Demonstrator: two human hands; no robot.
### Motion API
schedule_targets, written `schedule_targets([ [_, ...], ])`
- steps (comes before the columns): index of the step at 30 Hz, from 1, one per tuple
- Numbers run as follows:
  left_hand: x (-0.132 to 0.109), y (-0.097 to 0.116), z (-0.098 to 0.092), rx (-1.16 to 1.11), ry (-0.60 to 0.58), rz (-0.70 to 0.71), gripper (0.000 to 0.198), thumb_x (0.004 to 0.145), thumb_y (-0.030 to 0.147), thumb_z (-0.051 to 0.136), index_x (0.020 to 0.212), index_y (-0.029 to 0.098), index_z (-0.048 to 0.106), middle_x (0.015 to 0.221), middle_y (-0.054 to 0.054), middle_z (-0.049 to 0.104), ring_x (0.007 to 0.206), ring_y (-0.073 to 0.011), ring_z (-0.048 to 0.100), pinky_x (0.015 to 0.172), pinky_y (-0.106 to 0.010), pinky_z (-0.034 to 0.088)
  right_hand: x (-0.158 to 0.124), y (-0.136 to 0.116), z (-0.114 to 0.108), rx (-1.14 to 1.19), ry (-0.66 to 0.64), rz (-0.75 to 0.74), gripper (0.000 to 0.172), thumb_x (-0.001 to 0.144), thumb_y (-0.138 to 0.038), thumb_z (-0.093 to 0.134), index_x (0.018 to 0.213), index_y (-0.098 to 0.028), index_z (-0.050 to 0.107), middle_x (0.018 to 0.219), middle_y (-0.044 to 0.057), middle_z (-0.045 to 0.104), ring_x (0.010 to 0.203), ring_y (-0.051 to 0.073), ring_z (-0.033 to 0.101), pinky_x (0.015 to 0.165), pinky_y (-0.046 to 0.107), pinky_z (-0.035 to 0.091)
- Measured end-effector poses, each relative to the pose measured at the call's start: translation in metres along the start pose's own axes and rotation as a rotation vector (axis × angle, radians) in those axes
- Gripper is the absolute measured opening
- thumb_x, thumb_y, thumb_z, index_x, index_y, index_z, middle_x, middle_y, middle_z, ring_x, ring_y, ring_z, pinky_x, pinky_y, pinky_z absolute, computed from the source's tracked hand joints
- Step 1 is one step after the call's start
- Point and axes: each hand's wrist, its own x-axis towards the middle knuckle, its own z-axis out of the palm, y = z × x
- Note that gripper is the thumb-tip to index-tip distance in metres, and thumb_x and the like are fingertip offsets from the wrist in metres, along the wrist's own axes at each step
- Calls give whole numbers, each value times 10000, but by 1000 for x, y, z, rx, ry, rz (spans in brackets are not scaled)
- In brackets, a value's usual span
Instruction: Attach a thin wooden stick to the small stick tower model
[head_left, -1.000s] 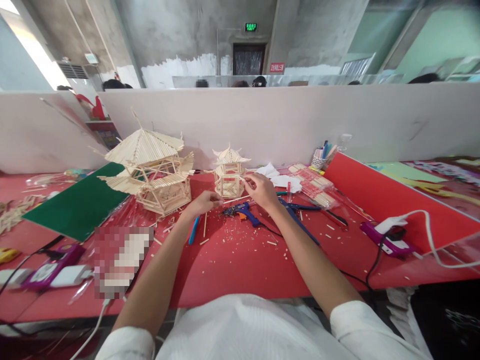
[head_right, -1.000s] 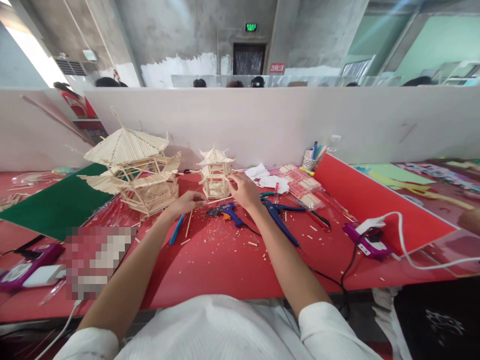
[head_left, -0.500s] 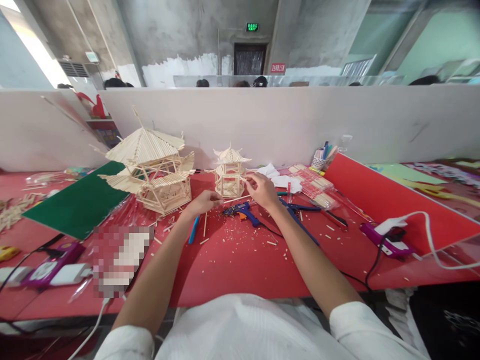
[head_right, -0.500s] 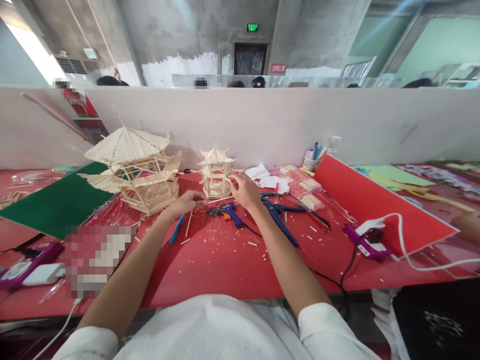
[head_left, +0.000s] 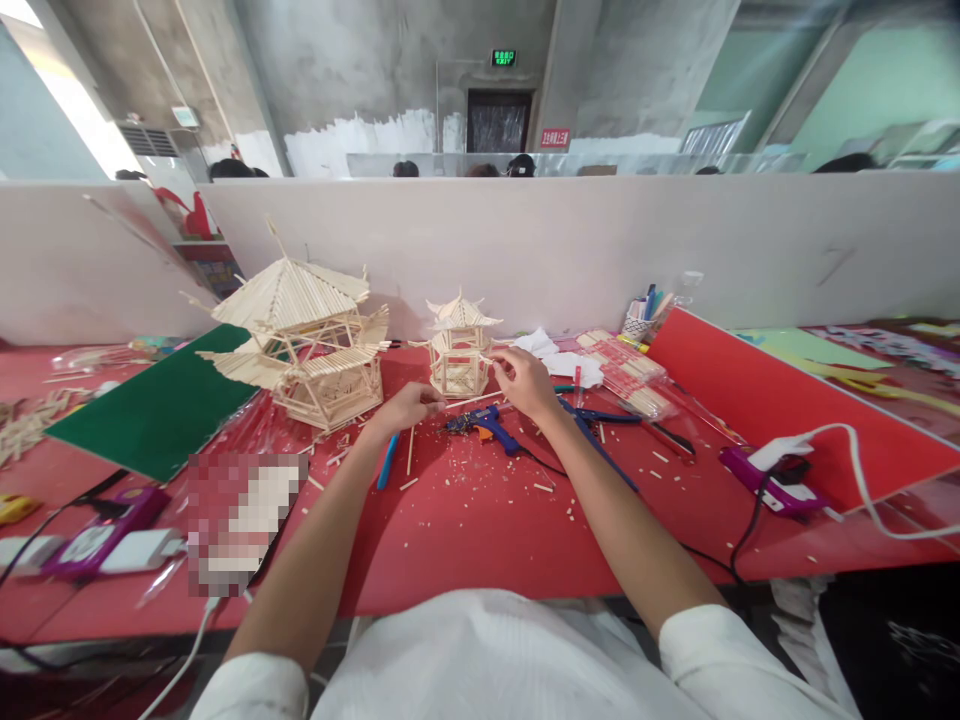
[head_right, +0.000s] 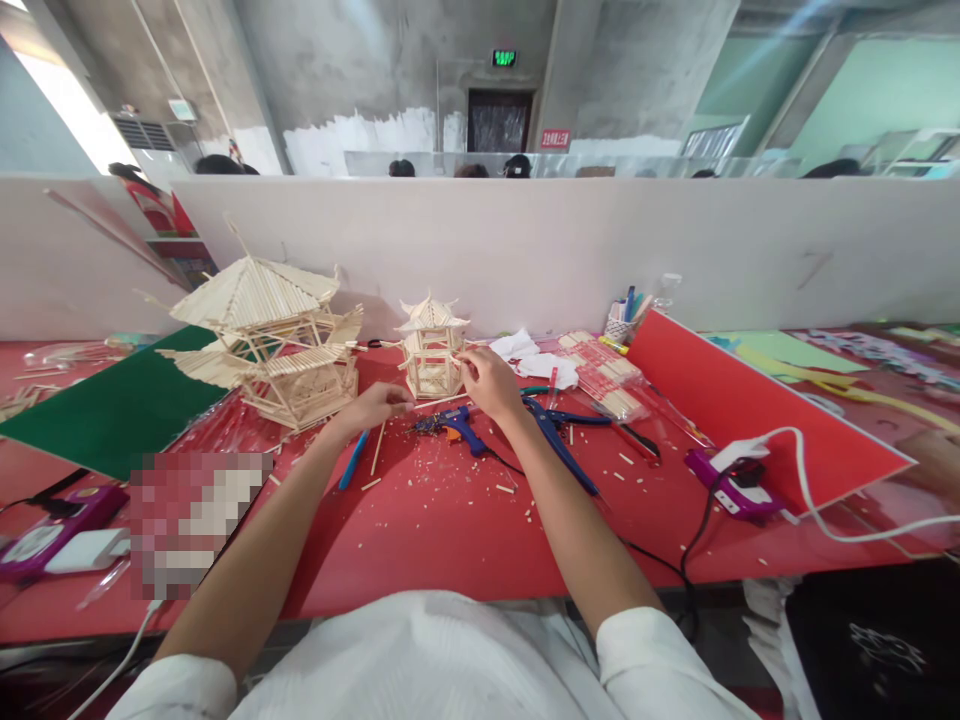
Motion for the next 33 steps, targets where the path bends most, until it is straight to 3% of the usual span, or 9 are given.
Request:
schedule_targets([
  [20, -1, 0, 0, 24, -1, 0, 285, 663, 414, 754, 734, 138, 734, 662, -26, 680, 638, -148, 556, 634, -265, 418, -1, 4, 1, 26, -17, 27, 249, 929, -197, 517, 1113, -226, 682, 1098, 85, 736, 969, 236, 674, 860, 369, 534],
  [28, -1, -1, -1, 65, 14, 26, 264, 674, 400, 737, 737, 143, 744, 675, -28, 689, 647, -150, 556, 617, -257, 413, -3, 8, 2, -49, -64, 141, 361, 870, -150, 574, 1223, -212, 618, 926, 58, 748, 822, 233, 691, 753, 339, 525],
  [31, -1, -1, -1, 78, 28, 23, 240, 689, 371, 716, 741, 139, 743, 668, -28, 684, 638, -147, 548, 615, -257, 408, -5, 13, 1, -121, -109, 202, 322, 864, -151, 603, 1178, -212, 644, 905, 57, 753, 791, 233, 692, 723, 331, 513],
  [33, -1, -1, -2, 83, 41, 24, 229, 693, 357, 710, 747, 136, 742, 658, -24, 680, 629, -144, 542, 619, -258, 409, -6, 16, -2, -127, -165, 214, 200, 881, -187, 621, 1068, -213, 687, 902, 61, 759, 789, 228, 694, 725, 324, 508],
])
